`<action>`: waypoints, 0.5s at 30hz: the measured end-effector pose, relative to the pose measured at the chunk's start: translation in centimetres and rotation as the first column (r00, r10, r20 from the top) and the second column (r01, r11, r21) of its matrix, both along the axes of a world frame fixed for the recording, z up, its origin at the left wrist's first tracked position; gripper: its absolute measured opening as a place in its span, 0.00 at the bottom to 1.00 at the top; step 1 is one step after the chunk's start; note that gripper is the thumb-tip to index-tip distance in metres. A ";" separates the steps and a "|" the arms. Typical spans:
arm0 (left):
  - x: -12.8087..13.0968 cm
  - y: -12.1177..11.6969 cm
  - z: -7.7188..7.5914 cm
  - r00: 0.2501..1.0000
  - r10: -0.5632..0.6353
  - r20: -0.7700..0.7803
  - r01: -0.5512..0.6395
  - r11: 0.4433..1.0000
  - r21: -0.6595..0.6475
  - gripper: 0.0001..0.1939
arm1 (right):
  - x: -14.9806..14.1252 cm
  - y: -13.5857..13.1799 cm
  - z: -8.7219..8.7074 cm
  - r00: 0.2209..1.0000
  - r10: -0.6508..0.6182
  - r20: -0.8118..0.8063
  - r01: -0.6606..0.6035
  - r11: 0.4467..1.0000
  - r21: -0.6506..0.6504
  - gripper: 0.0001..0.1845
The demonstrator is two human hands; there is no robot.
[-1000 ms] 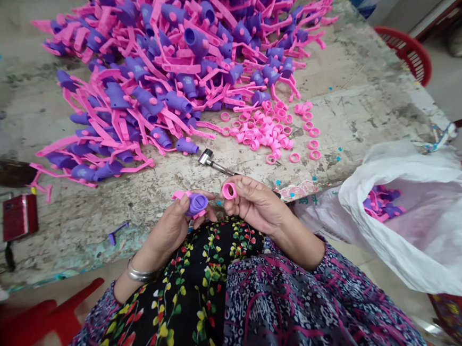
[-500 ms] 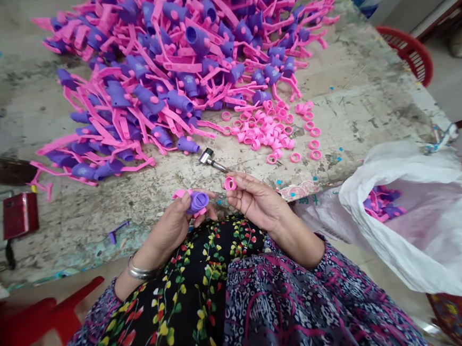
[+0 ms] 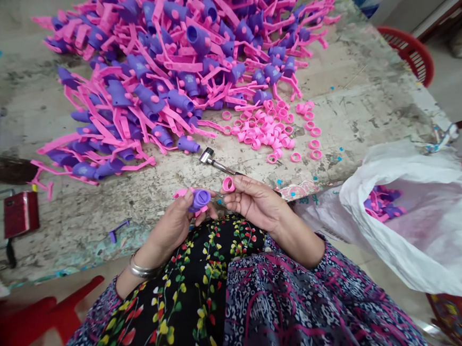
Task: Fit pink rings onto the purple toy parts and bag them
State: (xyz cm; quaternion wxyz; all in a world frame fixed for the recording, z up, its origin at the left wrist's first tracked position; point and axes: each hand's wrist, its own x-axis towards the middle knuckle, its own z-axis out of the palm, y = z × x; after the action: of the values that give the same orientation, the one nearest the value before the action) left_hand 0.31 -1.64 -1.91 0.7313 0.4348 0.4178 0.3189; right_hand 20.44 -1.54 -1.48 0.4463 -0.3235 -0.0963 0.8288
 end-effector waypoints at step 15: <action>0.0 -0.2 -1.0 1.000 0.008 0.012 -0.007 1.000 -0.025 0.28 | 0.0 0.1 -0.2 1.000 -0.010 0.004 0.011 0.999 -0.039 0.12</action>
State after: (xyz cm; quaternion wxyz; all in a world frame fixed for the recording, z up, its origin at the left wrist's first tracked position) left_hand 0.34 -1.86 -2.95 0.7381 0.4220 0.4188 0.3190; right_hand 20.44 -1.45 -1.69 0.4441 -0.3343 -0.0793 0.8275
